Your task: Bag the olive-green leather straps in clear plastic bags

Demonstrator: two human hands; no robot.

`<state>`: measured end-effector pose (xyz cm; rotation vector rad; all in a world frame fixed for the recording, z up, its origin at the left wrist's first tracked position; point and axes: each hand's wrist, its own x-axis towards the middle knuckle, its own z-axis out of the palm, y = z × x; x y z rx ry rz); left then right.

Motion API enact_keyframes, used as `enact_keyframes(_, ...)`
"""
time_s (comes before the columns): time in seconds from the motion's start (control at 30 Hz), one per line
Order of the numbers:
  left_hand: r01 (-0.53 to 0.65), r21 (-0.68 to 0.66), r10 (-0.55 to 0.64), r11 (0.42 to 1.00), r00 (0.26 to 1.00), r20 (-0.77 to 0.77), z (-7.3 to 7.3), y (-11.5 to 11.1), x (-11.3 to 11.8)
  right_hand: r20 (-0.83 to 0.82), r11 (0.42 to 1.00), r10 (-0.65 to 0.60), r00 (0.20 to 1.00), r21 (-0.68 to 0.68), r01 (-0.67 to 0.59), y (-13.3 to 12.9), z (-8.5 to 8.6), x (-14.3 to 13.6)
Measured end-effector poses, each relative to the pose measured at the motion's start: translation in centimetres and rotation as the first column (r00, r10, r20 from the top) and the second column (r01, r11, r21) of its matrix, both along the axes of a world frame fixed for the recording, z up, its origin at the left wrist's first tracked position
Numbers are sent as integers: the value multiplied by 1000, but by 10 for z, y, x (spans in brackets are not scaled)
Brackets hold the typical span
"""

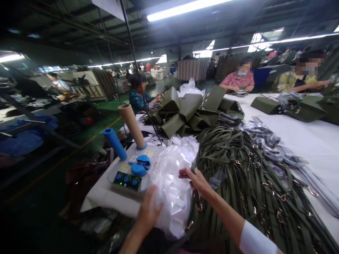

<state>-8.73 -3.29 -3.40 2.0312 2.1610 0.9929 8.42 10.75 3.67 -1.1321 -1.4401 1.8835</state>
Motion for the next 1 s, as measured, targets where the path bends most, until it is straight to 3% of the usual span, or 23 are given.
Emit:
enact_keyframes(0.07, 62, -19, -63, 998, 997, -48, -19, 14, 26, 17, 998, -59, 998, -23, 59, 3, -12, 4)
enact_keyframes(0.17, 72, -44, -76, 996, 993, -90, -39, 35, 46, 26, 984, -173, 985, -27, 173, 14, -14, 43)
enact_keyframes(0.27, 87, -38, -91, 995, 989, -114, -48, 39, 41, 59, 944, -330, 942, 0, 331, 18, -10, 97)
enact_keyframes(0.37, 109, -11, -109, 994, 985, -130, -50, 36, 30, 134, 896, -443, 886, 27, 444, 8, -19, 128)
enact_keyframes(0.57, 128, 65, -116, 990, 981, -153, -48, 39, 29, 264, 824, -566, 781, 157, 544, -6, -57, 118)
enact_keyframes(0.67, 128, 95, -112, 987, 981, -159, -47, 37, 26, 271, 759, -651, 709, 254, 600, 7, -66, 111)
enact_keyframes(0.73, 130, 107, -112, 986, 981, -159, -45, 30, 22, 262, 745, -666, 698, 272, 609, 15, -64, 106)
enact_keyframes(0.8, 120, 114, -101, 986, 982, -161, -37, 22, 19, 230, 762, -645, 729, 262, 592, 16, -55, 100)
enact_keyframes(0.87, 81, 122, -68, 989, 992, -102, -17, 16, 20, 177, 813, -574, 799, 235, 532, 10, -37, 89)
enact_keyframes(0.93, 26, 112, -35, 993, 996, 77, 15, 16, 26, 120, 882, -453, 883, 202, 425, -2, -14, 74)
enact_keyframes(1.0, 30, 33, -40, 999, 936, 350, 54, 21, 35, 53, 940, -311, 949, 162, 299, -14, 12, 58)
